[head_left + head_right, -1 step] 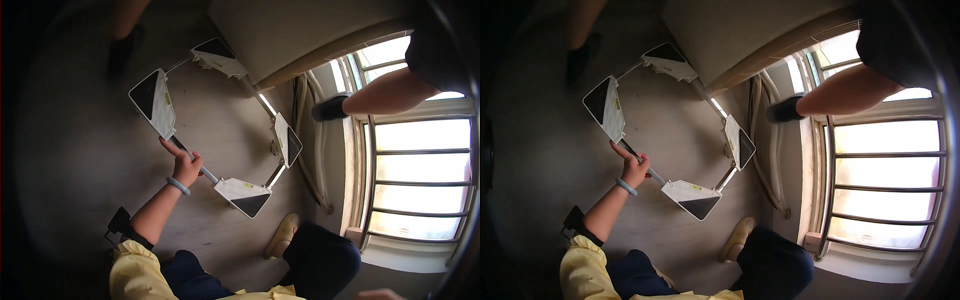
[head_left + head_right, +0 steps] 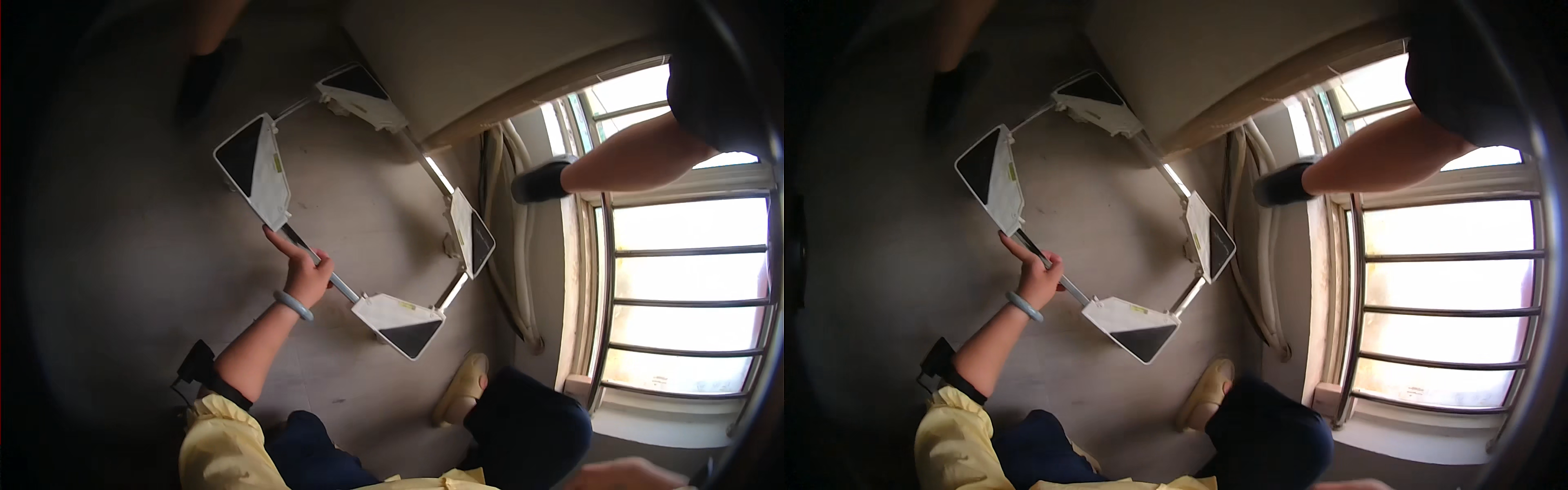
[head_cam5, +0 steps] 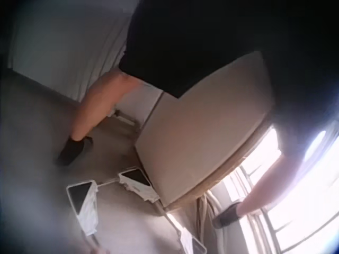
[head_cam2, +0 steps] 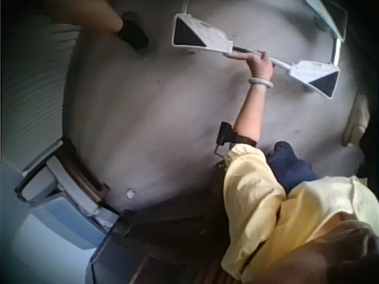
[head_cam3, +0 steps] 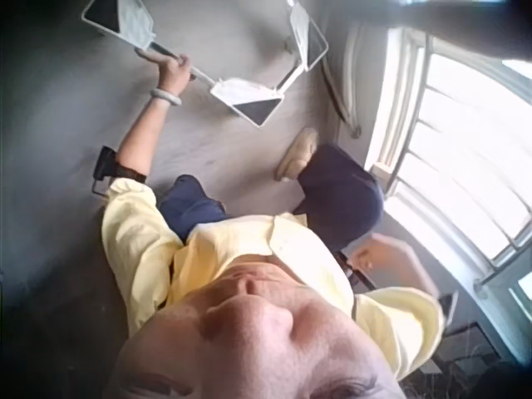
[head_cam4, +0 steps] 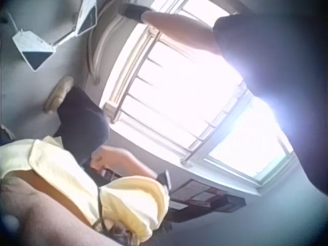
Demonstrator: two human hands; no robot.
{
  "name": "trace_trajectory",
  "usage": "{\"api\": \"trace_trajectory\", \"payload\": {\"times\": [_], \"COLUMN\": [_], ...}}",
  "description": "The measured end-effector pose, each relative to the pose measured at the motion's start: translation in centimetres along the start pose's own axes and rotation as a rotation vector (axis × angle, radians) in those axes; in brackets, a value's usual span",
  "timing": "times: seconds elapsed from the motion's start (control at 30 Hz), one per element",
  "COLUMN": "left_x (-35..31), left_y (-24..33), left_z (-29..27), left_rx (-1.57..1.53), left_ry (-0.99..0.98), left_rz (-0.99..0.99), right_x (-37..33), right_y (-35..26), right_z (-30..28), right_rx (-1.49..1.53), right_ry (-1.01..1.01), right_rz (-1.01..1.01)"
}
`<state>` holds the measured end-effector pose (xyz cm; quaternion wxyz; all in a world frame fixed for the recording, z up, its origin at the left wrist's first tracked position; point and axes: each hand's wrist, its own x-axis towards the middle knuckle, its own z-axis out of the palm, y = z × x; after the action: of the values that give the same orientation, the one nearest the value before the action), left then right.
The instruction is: Assembling an adjustable white plastic and metal base for a household appliance.
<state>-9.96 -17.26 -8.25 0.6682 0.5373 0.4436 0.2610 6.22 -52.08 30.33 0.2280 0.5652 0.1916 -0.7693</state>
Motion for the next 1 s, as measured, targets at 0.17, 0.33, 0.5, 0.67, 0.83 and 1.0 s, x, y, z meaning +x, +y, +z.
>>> {"api": "trace_trajectory", "payload": {"times": [0.17,0.33,0.5,0.67,0.83,1.0], "left_x": [-1.0,-1.5,-2.0,-5.9,-7.0,-3.3], "left_y": [2.5,2.4,0.2,1.5,0.9,1.6], "left_z": [1.0,0.8,-1.8,-5.5,-7.5,-8.7], "left_rx": [0.017,0.001,0.215,1.147,1.341,0.516], "left_ry": [0.088,0.203,0.104,0.163,0.042,0.315], "left_rz": [0.105,0.126,0.347,0.102,-0.22,0.396], "right_x": [7.2,24.4,31.0,32.8,33.6,33.3], "right_y": [-3.4,-3.3,-3.6,-3.7,-3.7,-3.9], "right_z": [-13.0,-24.6,-25.1,-26.7,-27.2,-26.0], "right_rx": [-0.379,-0.137,1.126,1.521,1.529,1.646], "right_ry": [0.332,1.679,1.041,0.587,0.555,0.573], "right_rz": [-0.777,-0.278,-0.975,-1.303,-1.429,-1.526]}}
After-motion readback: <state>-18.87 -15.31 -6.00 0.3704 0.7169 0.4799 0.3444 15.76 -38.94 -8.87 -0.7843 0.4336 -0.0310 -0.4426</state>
